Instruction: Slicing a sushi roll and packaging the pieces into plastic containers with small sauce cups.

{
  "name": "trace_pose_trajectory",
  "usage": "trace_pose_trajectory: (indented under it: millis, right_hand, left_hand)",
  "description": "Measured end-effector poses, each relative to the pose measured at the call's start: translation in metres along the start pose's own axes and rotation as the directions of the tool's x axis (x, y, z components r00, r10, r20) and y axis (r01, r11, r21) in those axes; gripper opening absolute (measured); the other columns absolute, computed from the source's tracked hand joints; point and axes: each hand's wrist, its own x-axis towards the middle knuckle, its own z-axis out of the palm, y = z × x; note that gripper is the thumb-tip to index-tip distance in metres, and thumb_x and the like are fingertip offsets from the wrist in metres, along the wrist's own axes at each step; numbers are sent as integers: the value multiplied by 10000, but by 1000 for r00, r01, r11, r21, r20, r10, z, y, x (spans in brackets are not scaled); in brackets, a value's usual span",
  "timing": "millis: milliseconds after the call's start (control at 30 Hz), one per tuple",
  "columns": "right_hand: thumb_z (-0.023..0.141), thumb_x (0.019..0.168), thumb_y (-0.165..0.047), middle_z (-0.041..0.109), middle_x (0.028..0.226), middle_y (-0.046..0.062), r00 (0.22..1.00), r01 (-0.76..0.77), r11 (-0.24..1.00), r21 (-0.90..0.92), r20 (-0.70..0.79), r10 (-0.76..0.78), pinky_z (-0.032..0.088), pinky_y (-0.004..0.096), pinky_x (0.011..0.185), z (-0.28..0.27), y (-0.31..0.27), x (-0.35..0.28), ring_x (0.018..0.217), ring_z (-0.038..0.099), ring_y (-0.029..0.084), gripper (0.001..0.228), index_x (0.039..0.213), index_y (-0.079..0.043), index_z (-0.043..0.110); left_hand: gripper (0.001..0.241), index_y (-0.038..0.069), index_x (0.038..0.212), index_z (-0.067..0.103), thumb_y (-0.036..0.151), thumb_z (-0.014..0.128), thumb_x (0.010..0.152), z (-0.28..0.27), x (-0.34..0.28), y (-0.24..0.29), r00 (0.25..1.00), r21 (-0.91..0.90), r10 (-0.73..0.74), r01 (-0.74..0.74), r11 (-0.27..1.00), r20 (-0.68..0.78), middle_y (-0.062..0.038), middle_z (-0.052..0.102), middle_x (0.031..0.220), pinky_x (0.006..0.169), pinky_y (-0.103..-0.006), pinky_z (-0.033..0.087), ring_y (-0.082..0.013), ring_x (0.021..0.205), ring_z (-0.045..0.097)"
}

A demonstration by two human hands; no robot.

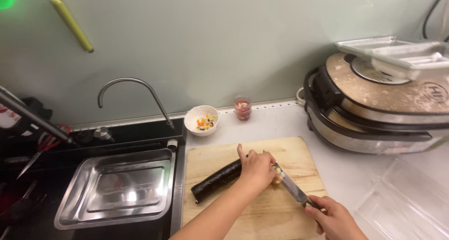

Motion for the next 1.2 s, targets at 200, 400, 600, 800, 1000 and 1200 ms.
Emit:
trace_pose_trajectory:
  millis: [200,400,600,800,1000,1200]
  right_hand:
    - [783,892,-263,652,736,90,996,93,992,-81,17,-92,476,361,408,3,-76,2,514,603,185,423,1270,-80,736]
    - [760,877,-286,701,772,23,951,309,932,-191,76,-300,512,346,416,74,-208,41,572,647,149,422,1228,-57,715]
    - [741,854,-238,666,1074,78,801,519,616,-593,84,-593,562,381,811,141,-248,99,921,702,246,331,1180,-177,744]
    - [676,873,-193,586,1205,26,819,403,526,-749,38,-573,565,433,837,150,-256,88,1013,681,264,332,1195,-276,670]
    - [687,849,-217,605,1122,5,786,411,429,-804,75,-613,581,400,821,120,-239,74,1015,677,235,319,1154,-306,676]
    - [746,875,-296,684,1078,-19,896,314,589,-744,26,-444,582,367,872,79,-243,65,978,735,172,270,1142,-340,748]
  left_hand:
    - [331,160,1027,752,301,857,746,-57,9,-17,986,-33,24,-30,999,-166,21,738,819,1196,-678,-59,-249,1133,562]
    - [243,198,871,788,353,868,702,-131,52,-92,895,-26,-112,112,993,-431,5,730,863,1175,-648,39,-236,1123,575]
    - [129,204,827,817,254,865,718,-140,77,-179,852,67,-199,262,963,-485,-15,725,910,1179,-637,70,-259,1103,572]
    - [94,198,856,789,178,823,771,-131,76,-207,857,112,-162,246,963,-488,2,750,858,1195,-596,109,-247,1067,592]
    - [51,193,703,798,216,830,734,-138,65,-206,874,219,-90,217,951,-477,-31,667,949,1135,-491,222,-247,1107,552]
    - [100,193,803,814,163,718,803,-132,65,-212,891,264,11,123,957,-453,-29,648,1009,1110,-502,227,-237,1135,514]
